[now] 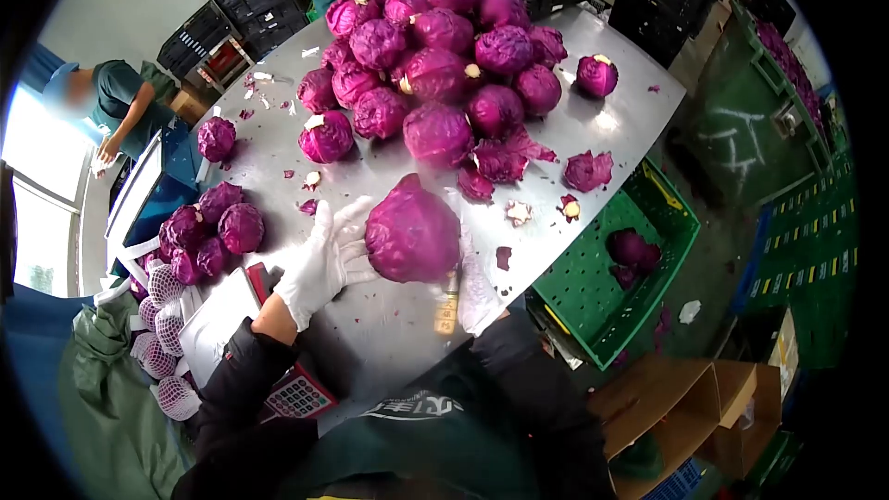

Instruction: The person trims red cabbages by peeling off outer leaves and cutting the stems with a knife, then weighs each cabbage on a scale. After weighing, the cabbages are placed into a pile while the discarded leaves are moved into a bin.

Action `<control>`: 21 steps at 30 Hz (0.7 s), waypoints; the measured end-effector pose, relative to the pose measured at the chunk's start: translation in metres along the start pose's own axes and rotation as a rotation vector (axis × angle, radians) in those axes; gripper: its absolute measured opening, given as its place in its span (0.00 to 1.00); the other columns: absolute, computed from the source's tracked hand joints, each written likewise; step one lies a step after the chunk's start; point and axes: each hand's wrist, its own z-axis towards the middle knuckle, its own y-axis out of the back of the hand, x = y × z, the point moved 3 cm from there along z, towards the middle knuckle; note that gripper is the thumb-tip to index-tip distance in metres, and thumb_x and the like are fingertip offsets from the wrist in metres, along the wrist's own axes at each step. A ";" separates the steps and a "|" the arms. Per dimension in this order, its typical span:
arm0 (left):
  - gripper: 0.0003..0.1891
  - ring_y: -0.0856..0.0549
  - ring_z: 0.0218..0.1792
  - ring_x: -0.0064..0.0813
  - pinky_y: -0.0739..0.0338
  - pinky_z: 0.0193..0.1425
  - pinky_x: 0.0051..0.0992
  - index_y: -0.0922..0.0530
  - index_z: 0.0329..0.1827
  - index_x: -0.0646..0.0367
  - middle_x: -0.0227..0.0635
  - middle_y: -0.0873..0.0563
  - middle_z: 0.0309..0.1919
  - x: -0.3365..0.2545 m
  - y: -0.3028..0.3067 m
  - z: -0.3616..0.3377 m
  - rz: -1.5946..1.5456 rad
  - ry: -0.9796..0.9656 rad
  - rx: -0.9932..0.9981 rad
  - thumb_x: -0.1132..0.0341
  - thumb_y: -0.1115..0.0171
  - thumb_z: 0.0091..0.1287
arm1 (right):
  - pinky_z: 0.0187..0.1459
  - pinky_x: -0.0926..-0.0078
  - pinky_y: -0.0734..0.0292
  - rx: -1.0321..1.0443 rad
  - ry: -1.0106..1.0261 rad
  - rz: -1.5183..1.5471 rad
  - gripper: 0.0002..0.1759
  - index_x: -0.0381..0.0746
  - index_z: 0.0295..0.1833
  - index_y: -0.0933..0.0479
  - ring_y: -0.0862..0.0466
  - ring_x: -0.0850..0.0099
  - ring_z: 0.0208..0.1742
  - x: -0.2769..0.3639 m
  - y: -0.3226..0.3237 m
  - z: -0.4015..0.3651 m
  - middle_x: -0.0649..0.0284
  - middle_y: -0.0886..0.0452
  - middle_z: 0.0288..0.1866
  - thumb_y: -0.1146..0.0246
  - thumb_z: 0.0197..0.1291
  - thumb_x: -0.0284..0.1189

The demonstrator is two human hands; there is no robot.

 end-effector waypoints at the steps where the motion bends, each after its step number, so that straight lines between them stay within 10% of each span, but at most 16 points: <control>1: 0.48 0.30 0.74 0.51 0.36 0.73 0.61 0.49 0.83 0.51 0.47 0.38 0.79 0.007 0.006 0.003 -0.041 0.018 0.082 0.24 0.65 0.71 | 0.28 0.82 0.22 -0.037 0.074 -0.096 0.26 0.50 0.63 0.25 0.19 0.82 0.34 0.001 0.000 -0.006 0.74 0.19 0.45 0.36 0.69 0.54; 4: 0.48 0.32 0.75 0.51 0.34 0.71 0.65 0.47 0.83 0.50 0.46 0.39 0.79 0.012 -0.003 -0.004 -0.169 0.127 0.150 0.24 0.62 0.70 | 0.27 0.83 0.22 -0.036 0.194 -0.493 0.32 0.45 0.71 0.28 0.17 0.82 0.37 0.018 -0.014 -0.027 0.71 0.17 0.51 0.32 0.67 0.48; 6: 0.47 0.32 0.75 0.50 0.32 0.69 0.65 0.45 0.81 0.51 0.45 0.38 0.79 0.023 -0.004 -0.003 -0.288 0.186 0.185 0.25 0.63 0.71 | 0.63 0.70 0.23 0.015 0.390 -0.831 0.50 0.44 0.80 0.37 0.22 0.74 0.65 0.023 -0.027 -0.034 0.65 0.22 0.68 0.20 0.53 0.33; 9: 0.30 0.26 0.71 0.45 0.25 0.67 0.62 0.38 0.76 0.50 0.39 0.29 0.72 0.080 0.004 -0.004 -0.292 0.073 0.074 0.54 0.40 0.74 | 0.78 0.66 0.39 0.191 0.382 -0.990 0.57 0.49 0.82 0.41 0.35 0.70 0.78 0.005 -0.018 -0.035 0.65 0.36 0.81 0.18 0.48 0.28; 11: 0.36 0.23 0.67 0.40 0.23 0.67 0.54 0.36 0.74 0.49 0.35 0.26 0.68 0.101 0.000 -0.009 -0.299 0.070 -0.067 0.76 0.31 0.64 | 0.74 0.69 0.33 0.206 0.402 -1.099 0.55 0.49 0.82 0.42 0.31 0.71 0.75 -0.005 -0.005 -0.037 0.63 0.34 0.79 0.20 0.51 0.27; 15: 0.49 0.25 0.67 0.33 0.29 0.74 0.35 0.41 0.79 0.54 0.37 0.27 0.67 0.124 0.002 -0.021 0.000 -0.239 -0.178 0.78 0.23 0.54 | 0.49 0.77 0.22 -0.035 0.179 -1.086 0.41 0.44 0.79 0.38 0.24 0.83 0.42 -0.014 0.019 -0.044 0.65 0.22 0.60 0.28 0.63 0.29; 18: 0.50 0.29 0.69 0.42 0.31 0.73 0.41 0.40 0.77 0.59 0.46 0.30 0.68 0.118 -0.001 -0.025 0.643 -0.409 -0.325 0.70 0.20 0.51 | 0.43 0.69 0.18 -0.168 0.876 -1.558 0.29 0.41 0.75 0.33 0.14 0.64 0.42 -0.021 0.049 -0.043 0.53 0.18 0.53 0.38 0.70 0.31; 21: 0.51 0.29 0.68 0.45 0.31 0.73 0.42 0.39 0.77 0.60 0.49 0.31 0.66 0.114 -0.002 -0.021 0.676 -0.318 -0.352 0.67 0.19 0.48 | 0.38 0.61 0.17 -0.193 0.660 -1.730 0.24 0.41 0.71 0.30 0.14 0.53 0.38 -0.016 0.018 -0.066 0.50 0.16 0.47 0.41 0.71 0.33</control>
